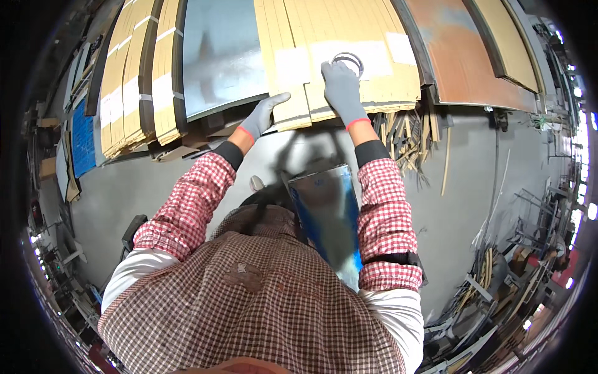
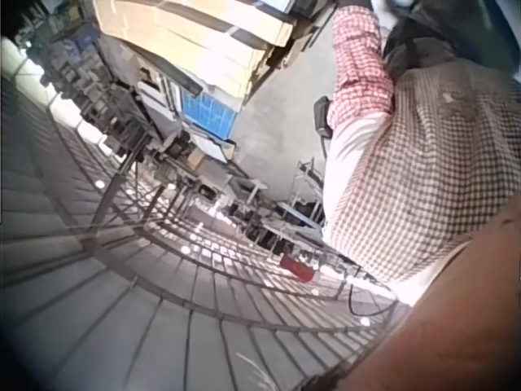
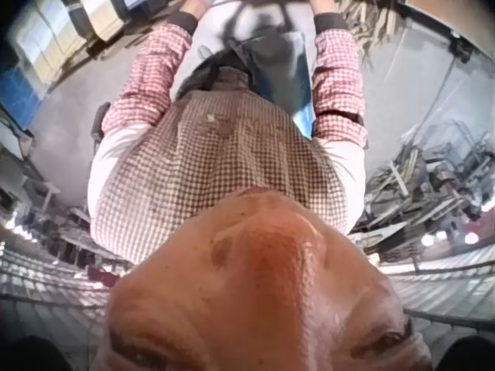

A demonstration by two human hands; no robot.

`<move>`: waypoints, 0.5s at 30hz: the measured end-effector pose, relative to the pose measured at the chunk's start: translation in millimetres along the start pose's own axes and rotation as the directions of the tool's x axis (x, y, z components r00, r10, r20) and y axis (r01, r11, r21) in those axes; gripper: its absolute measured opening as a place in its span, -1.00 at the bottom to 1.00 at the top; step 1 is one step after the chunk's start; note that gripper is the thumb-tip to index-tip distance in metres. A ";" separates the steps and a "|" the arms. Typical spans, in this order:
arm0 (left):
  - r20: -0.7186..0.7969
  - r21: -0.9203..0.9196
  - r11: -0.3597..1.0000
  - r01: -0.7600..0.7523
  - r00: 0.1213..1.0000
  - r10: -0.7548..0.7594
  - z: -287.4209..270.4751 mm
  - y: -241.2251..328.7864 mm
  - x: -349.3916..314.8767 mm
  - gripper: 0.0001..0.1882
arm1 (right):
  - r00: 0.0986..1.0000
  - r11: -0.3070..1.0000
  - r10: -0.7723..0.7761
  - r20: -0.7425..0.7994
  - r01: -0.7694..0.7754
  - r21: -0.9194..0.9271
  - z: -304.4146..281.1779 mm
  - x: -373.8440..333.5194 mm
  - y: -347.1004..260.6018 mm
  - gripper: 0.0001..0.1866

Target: Applying tape to cardboard panels and stacking them into bundles on a work table in a warehouse.

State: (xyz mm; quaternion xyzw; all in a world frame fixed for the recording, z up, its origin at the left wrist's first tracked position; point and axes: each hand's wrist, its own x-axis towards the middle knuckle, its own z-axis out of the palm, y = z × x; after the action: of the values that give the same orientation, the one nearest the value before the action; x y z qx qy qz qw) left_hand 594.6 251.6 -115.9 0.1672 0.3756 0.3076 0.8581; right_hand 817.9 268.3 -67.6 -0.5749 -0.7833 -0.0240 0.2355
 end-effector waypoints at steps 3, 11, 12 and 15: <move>0.092 -0.129 0.990 0.058 0.995 -0.047 8.7 -29.7 -29.0 -0.53 | 0.993 0.999 -0.008 -0.116 0.013 0.036 -9.3 -7.9 -5.6 -0.86; -0.025 0.678 0.735 -0.017 0.999 0.046 -13.0 -182.9 -107.4 -0.33 | 0.956 0.986 -0.043 0.290 -0.005 0.164 -79.9 -134.4 -127.4 -0.68; 0.076 0.937 0.332 -0.107 0.991 0.105 -32.6 -195.2 -98.4 -0.25 | 0.963 0.983 -0.086 0.255 0.041 0.178 -74.9 -136.4 -132.1 -0.67; 0.087 0.986 0.153 -0.064 0.985 -0.149 20.4 -125.9 -120.7 -0.20 | 0.986 0.985 -0.092 0.140 0.070 0.157 -67.4 -161.6 -128.4 -0.69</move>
State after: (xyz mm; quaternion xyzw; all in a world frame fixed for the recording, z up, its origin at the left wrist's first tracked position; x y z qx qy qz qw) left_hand 596.6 76.5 -102.3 0.6987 0.4180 -0.0500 0.5784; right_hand 760.7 60.4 -41.9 -0.5230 -0.8208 0.0683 0.2192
